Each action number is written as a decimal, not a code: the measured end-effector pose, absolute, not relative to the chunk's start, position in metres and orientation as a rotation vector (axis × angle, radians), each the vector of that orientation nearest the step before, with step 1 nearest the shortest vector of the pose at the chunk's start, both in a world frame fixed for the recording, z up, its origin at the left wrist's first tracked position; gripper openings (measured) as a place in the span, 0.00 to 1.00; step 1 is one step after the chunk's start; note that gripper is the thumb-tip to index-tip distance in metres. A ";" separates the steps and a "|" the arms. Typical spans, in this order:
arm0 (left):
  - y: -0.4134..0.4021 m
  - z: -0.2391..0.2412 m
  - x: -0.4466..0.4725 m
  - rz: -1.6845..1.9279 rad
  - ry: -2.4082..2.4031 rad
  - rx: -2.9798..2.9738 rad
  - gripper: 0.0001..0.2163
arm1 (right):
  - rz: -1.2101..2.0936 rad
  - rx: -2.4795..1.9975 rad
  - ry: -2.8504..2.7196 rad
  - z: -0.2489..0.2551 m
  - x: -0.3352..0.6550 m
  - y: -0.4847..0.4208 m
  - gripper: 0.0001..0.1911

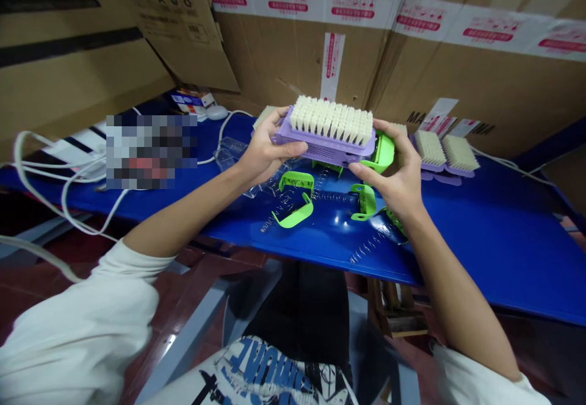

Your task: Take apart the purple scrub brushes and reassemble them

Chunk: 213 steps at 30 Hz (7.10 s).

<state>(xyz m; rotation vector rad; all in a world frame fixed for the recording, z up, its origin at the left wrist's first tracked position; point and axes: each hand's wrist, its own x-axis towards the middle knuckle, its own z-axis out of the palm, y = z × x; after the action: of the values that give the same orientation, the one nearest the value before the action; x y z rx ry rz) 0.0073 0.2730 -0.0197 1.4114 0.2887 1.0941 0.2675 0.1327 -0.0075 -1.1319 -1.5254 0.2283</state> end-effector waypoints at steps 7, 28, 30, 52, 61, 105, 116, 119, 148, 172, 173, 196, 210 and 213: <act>0.268 -0.019 0.012 1.113 0.284 1.401 0.48 | 0.179 -1.124 -1.595 -0.019 0.274 0.140 0.51; 0.251 -0.018 0.011 1.078 0.280 1.455 0.47 | 0.105 -1.124 -1.586 -0.010 0.277 0.134 0.51; 0.250 -0.018 0.010 1.077 0.270 1.465 0.47 | 0.089 -1.109 -1.603 -0.013 0.277 0.134 0.53; 0.280 0.002 -0.009 1.078 0.225 1.652 0.48 | 0.288 -1.055 -1.399 -0.015 0.263 0.138 0.44; 0.319 0.006 -0.038 1.200 0.451 1.863 0.22 | 0.379 -1.048 -1.307 -0.001 0.319 0.143 0.30; 0.276 -0.025 -0.002 1.833 0.146 2.736 0.47 | 0.528 -0.854 -1.493 0.011 0.266 0.118 0.28; 0.260 -0.026 -0.007 1.718 0.254 2.879 0.41 | 0.504 -0.978 -1.441 0.005 0.251 0.117 0.19; 0.263 -0.027 -0.006 1.681 0.183 2.845 0.45 | 0.508 -1.030 -1.425 0.009 0.247 0.114 0.20; 0.264 -0.027 -0.006 1.646 0.352 2.795 0.66 | 0.332 -0.927 -1.306 0.013 0.218 0.106 0.24; 0.220 -0.010 -0.008 1.612 0.631 2.299 0.46 | 0.183 -1.076 -1.375 0.008 0.198 0.103 0.30; 0.217 -0.009 -0.007 1.638 0.623 2.299 0.48 | 0.197 -1.077 -1.409 0.012 0.195 0.104 0.34; 0.180 0.048 0.000 1.425 -0.066 2.402 0.17 | -0.086 -1.053 -2.129 0.070 0.231 0.048 0.30; 0.171 0.060 -0.008 1.071 -0.137 2.823 0.20 | 0.100 -1.012 -1.693 0.010 0.236 0.045 0.28; 0.169 0.063 -0.007 1.027 -0.111 2.849 0.21 | 0.127 -1.022 -1.662 0.008 0.237 0.044 0.25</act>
<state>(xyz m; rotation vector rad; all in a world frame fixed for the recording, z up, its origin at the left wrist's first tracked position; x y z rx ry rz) -0.0068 0.1692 0.0629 2.8493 -0.1106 1.0273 0.2365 0.0444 0.0084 -1.0216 -1.6623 0.1274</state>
